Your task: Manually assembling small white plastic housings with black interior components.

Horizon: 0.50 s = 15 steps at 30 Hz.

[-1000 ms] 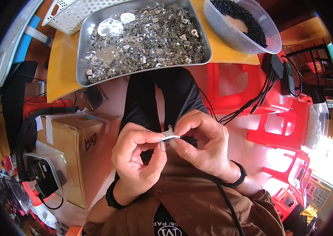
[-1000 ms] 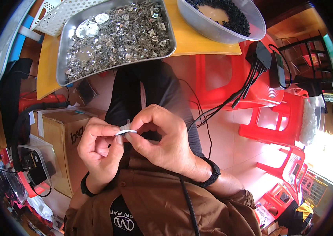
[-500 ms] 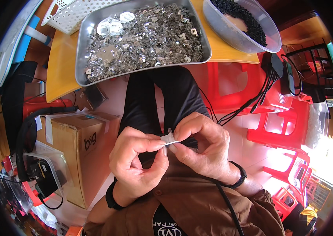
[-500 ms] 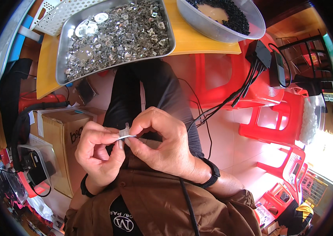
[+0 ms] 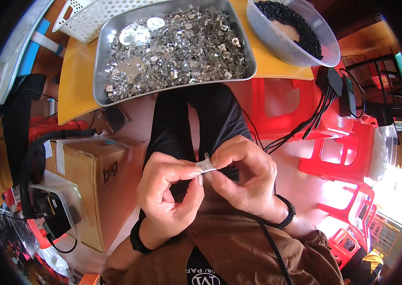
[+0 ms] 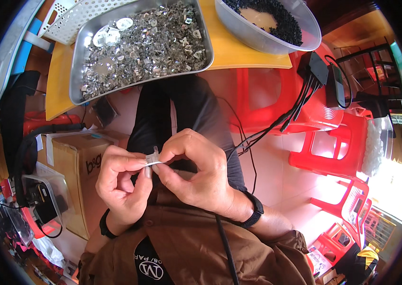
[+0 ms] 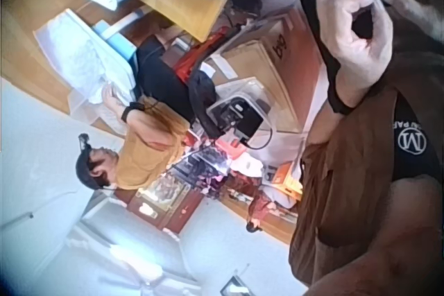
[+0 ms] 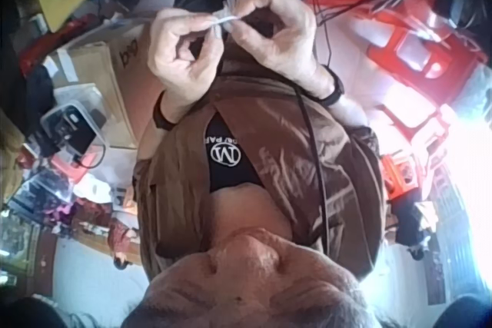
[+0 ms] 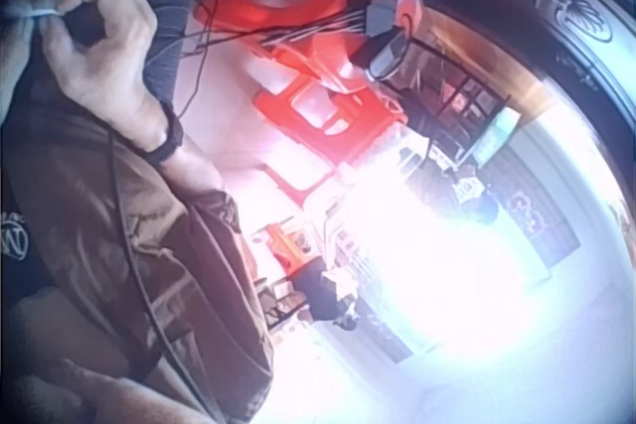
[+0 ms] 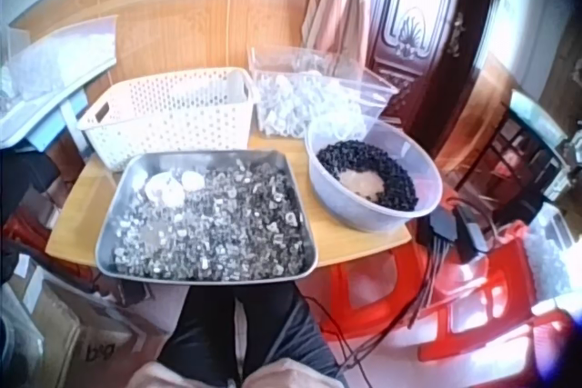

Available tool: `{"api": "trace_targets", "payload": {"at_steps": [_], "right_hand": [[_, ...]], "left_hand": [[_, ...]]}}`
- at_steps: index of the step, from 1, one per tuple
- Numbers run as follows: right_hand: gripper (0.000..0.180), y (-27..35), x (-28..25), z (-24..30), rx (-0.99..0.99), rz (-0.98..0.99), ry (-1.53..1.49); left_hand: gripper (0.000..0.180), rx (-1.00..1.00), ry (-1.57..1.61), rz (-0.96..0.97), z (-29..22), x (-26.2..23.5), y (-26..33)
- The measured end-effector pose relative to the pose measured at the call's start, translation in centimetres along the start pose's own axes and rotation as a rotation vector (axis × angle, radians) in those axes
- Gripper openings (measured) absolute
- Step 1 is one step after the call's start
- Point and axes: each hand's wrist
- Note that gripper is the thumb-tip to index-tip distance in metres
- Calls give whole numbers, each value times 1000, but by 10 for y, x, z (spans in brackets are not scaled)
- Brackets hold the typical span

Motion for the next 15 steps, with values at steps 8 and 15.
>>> {"api": "trace_targets", "payload": {"at_steps": [8,15], "right_hand": [[21,-2,-7,6,-156,31,168],[13,0,-1,11,182,-26,-106]], "left_hand": [[30,-81,164,-2,-1,-1,4],[30,-406,409,108,-9,-4,-2]]}}
Point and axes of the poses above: each hand's wrist, its own y-axis away from the middle knuckle, its own x-axis out of the palm, z = x × y
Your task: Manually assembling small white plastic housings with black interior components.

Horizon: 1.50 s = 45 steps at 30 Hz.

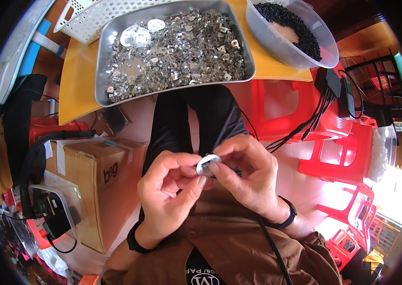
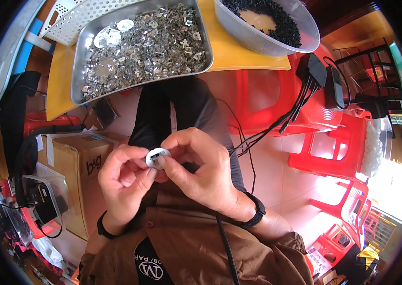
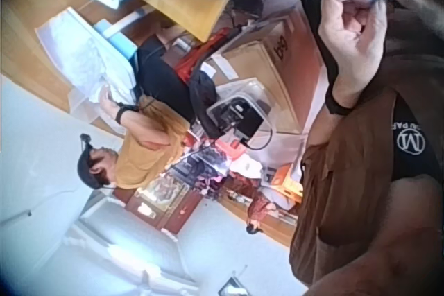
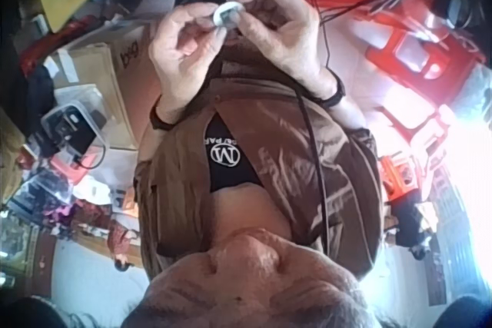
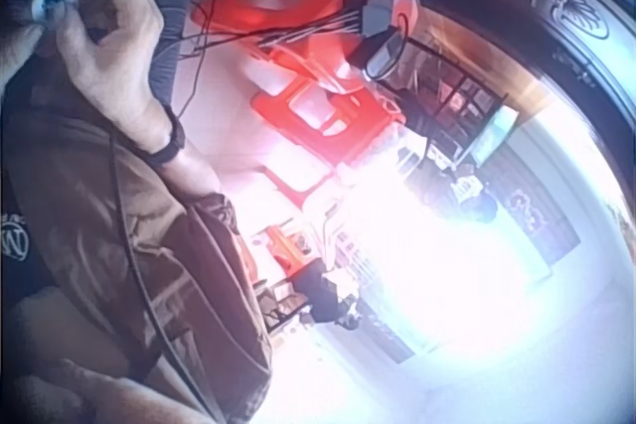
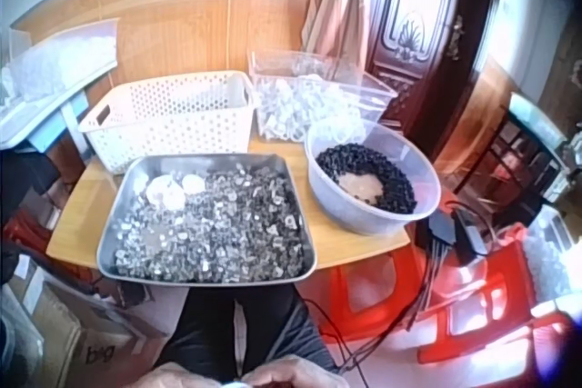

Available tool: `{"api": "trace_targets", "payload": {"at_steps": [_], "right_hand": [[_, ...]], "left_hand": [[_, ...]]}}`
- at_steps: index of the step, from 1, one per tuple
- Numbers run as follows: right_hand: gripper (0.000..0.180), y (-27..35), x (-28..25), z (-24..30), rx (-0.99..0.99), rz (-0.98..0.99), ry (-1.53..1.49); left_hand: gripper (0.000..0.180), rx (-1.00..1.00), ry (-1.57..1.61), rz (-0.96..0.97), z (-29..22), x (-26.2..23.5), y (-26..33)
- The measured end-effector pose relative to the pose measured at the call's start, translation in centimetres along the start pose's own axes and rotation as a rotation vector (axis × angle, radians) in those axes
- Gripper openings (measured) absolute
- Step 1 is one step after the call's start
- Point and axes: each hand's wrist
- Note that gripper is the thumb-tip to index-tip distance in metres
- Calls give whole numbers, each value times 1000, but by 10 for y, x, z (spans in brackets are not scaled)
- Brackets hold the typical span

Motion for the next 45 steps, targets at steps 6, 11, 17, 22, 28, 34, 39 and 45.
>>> {"api": "trace_targets", "payload": {"at_steps": [6,11,17,22,28,34,39,45], "right_hand": [[15,-1,-4,-2,88,45,59],[20,-3,-5,-7,-2,52,140],[23,-10,-1,-9,-41,73,238],[25,-13,3,-8,-175,38,295],[25,-16,7,-7,-178,25,317],[25,-16,4,-12,-200,57,404],[23,-17,4,-14,-206,22,438],[21,-20,2,-8,-123,56,321]], "left_hand": [[31,-190,216,-19,2,-4,0],[29,-203,245,-58,3,-4,-2],[28,72,-249,-92,5,-3,-6],[28,252,-458,-5,10,-10,-7],[33,222,-368,-39,11,-8,-7],[33,255,-441,-123,12,-2,-12],[32,232,-408,-62,12,-3,-16],[29,71,-153,-86,11,-4,-11]]}}
Point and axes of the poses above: each hand's wrist, its own y-axis away from the middle knuckle, its own x-axis out of the palm, z = x × y
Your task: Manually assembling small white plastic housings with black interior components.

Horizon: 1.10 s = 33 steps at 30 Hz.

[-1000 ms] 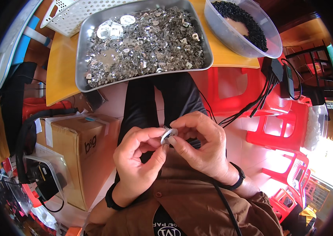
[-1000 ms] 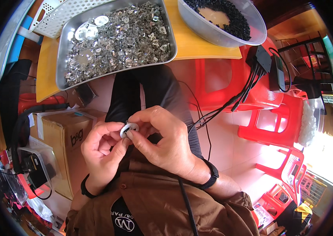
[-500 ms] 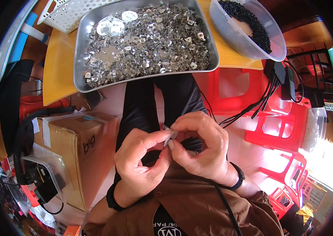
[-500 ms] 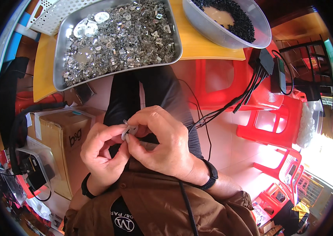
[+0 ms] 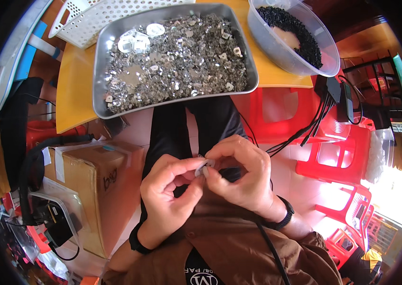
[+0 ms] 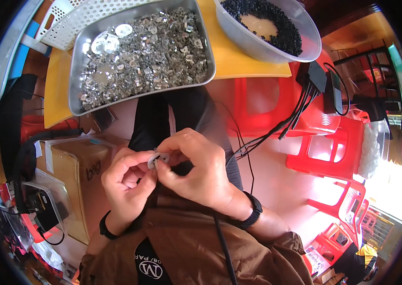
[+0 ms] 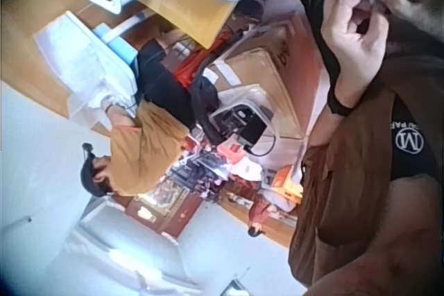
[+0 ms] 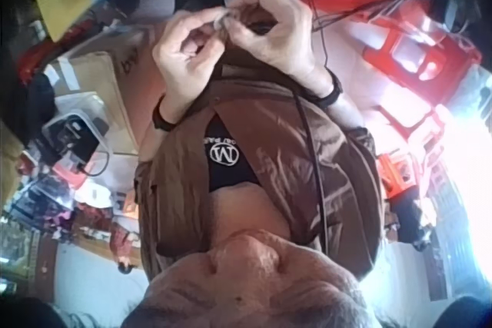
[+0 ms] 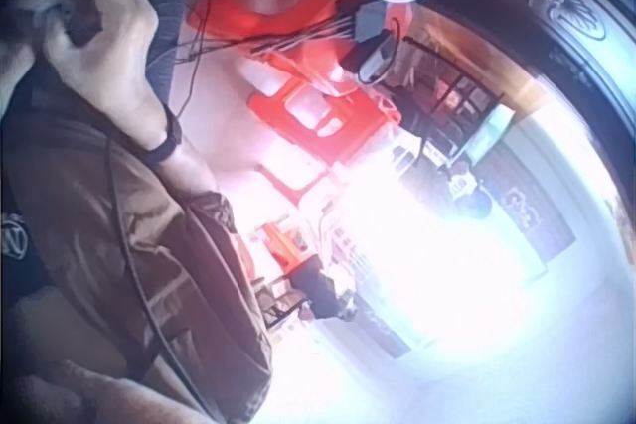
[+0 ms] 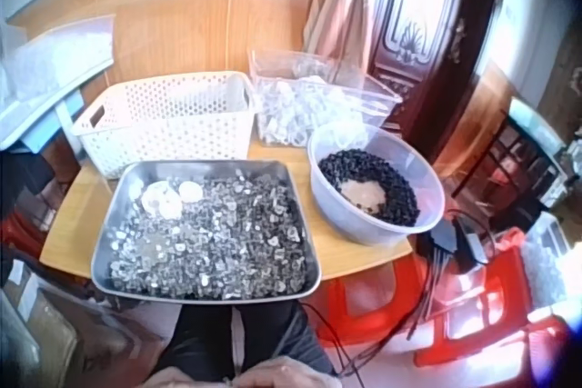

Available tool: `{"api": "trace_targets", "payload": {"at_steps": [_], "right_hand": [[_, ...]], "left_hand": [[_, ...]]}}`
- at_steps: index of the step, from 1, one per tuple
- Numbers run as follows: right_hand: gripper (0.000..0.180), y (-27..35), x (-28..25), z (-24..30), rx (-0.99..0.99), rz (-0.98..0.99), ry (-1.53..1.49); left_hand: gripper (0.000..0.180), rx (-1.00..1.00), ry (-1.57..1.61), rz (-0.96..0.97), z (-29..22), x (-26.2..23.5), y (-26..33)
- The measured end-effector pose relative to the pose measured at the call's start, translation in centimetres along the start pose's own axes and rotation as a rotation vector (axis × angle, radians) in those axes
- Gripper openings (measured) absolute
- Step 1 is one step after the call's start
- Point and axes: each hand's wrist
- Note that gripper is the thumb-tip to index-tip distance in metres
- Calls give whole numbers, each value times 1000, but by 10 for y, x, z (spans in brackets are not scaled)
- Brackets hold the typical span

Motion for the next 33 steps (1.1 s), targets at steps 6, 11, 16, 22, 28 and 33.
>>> {"api": "trace_targets", "payload": {"at_steps": [6,11,16,22,28,33], "right_hand": [[22,6,-2,9,306,67,-298],[24,8,0,14,44,28,-25],[26,12,-3,24,-149,-73,153],[24,22,-3,35,-316,-78,265],[27,38,-7,46,-377,-135,198],[26,49,-12,53,-468,-132,222]], "left_hand": [[26,-265,314,40,-1,-8,-4],[24,-85,139,6,-6,-2,-3],[27,174,-177,23,-16,2,1],[26,352,-352,-54,-29,4,9],[26,448,-378,-62,-43,10,19],[26,459,-340,-81,-53,14,31]]}}
Point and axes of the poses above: each hand's wrist, its own y-axis away from the middle knuckle, its own x-axis out of the palm, z = x × y
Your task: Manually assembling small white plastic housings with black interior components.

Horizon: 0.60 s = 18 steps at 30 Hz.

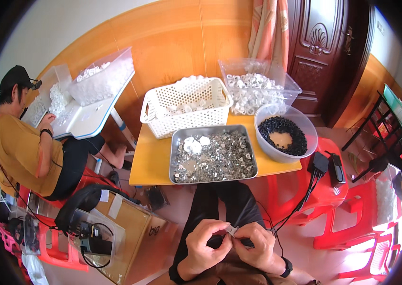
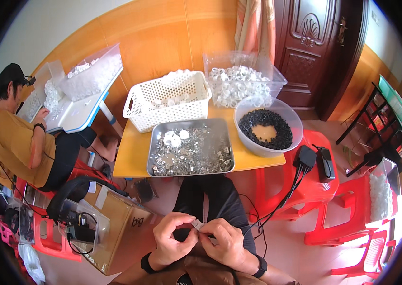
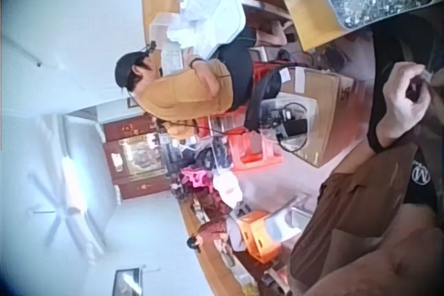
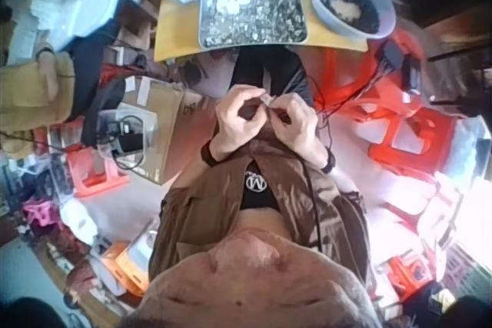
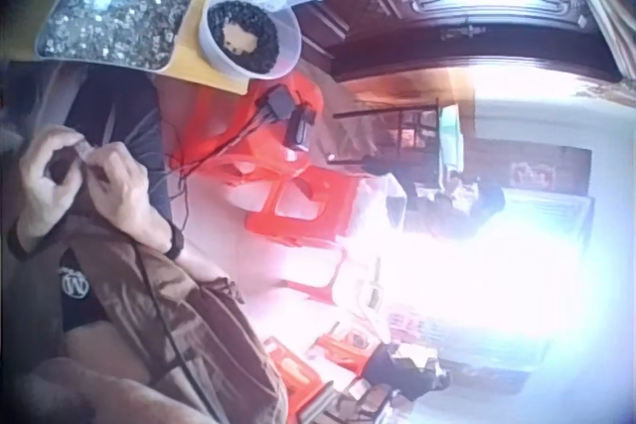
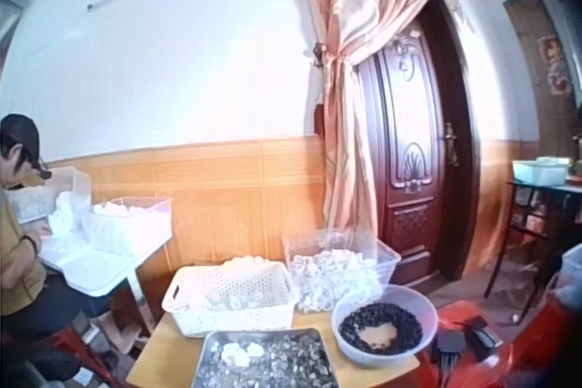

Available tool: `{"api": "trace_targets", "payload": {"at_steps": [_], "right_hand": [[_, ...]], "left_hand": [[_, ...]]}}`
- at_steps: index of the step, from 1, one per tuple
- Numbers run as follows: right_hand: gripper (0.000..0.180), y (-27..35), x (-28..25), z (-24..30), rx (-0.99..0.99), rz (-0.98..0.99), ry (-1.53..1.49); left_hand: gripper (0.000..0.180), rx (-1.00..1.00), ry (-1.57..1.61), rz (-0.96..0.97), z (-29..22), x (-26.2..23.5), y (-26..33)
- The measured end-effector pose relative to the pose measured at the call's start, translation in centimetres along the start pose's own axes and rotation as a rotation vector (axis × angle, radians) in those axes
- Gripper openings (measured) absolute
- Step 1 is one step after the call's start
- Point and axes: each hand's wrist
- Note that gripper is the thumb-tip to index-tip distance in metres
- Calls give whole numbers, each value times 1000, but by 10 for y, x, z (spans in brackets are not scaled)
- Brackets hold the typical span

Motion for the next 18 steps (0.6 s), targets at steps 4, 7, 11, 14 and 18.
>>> {"api": "trace_targets", "payload": {"at_steps": [4,7,11,14,18], "right_hand": [[25,5,-4,9,-9,-24,-24],[23,10,-6,16,-25,-26,-15],[21,13,-8,26,-37,-21,-2],[22,15,-10,36,-62,-24,-10],[21,17,-17,48,-12,19,-34]], "left_hand": [[25,129,-41,-18,-9,-1,3],[25,169,-84,-40,-17,-2,6],[24,204,-118,-71,-25,-4,11],[23,235,-135,-89,-31,-7,17],[22,276,-136,-98,-35,-9,23]]}}
Point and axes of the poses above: each hand's wrist, its own y-axis away from the middle knuckle, its own x-axis out of the palm, z = x × y
